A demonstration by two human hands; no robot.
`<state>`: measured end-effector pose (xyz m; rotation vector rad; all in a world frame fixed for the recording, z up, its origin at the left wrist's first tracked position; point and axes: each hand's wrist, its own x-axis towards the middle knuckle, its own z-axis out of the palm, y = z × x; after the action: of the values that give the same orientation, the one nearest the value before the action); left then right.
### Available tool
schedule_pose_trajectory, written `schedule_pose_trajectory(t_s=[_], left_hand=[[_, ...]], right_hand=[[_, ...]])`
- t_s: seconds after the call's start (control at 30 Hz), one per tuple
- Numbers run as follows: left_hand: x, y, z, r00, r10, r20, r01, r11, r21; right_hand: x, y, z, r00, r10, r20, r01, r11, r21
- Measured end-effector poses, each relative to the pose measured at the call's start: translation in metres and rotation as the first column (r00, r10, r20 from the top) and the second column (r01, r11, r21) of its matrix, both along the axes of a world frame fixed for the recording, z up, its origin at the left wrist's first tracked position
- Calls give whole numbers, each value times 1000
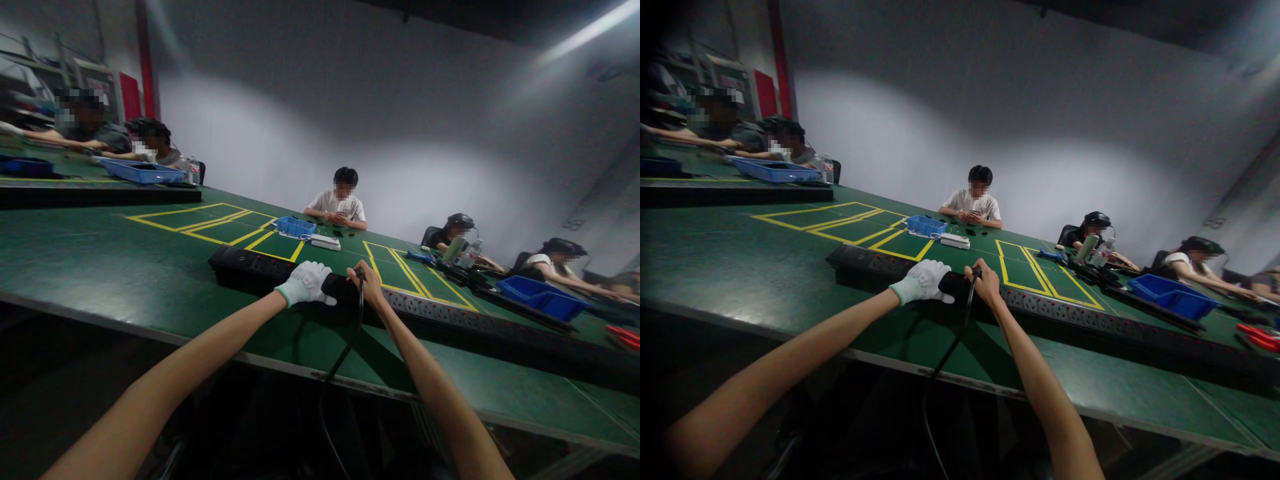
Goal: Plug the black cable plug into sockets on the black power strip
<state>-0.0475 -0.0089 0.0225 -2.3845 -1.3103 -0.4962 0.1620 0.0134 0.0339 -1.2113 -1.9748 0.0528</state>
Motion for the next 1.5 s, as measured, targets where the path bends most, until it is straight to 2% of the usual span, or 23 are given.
schedule_pose_trajectory(t_s=[0.23,0.37,0.5,0.8,1.0,1.23,1.37,1.5], left_hand=[[-1,1,1,1000,7,3,-7,1000,-18],[-1,3,2,1000,16,2,-16,1000,-24],[0,5,1,1000,20,-2,-20,1000,-23],[-1,3,0,1000,10,8,-10,1000,4],[-2,3,-2,1000,5,7,-5,1000,10],[0,-2,-1,1000,12,11,-12,1000,26],[0,-5,-1,1000,12,5,-12,999,39],[1,-4,-2,1000,4,-4,-3,999,48]], right_hand=[[-1,-9,-4,996,78,47,-79,997,15],[-3,-12,-2,995,66,80,-71,996,55],[-8,-14,1,980,65,188,-86,991,106],[-30,-19,8,885,-64,461,-30,981,193],[-36,-28,10,819,-104,564,-60,963,264],[-36,-39,-7,792,-117,599,-83,952,295],[-33,-39,-5,806,-122,579,-76,949,305],[-19,-35,1,818,-103,566,-78,955,286]])
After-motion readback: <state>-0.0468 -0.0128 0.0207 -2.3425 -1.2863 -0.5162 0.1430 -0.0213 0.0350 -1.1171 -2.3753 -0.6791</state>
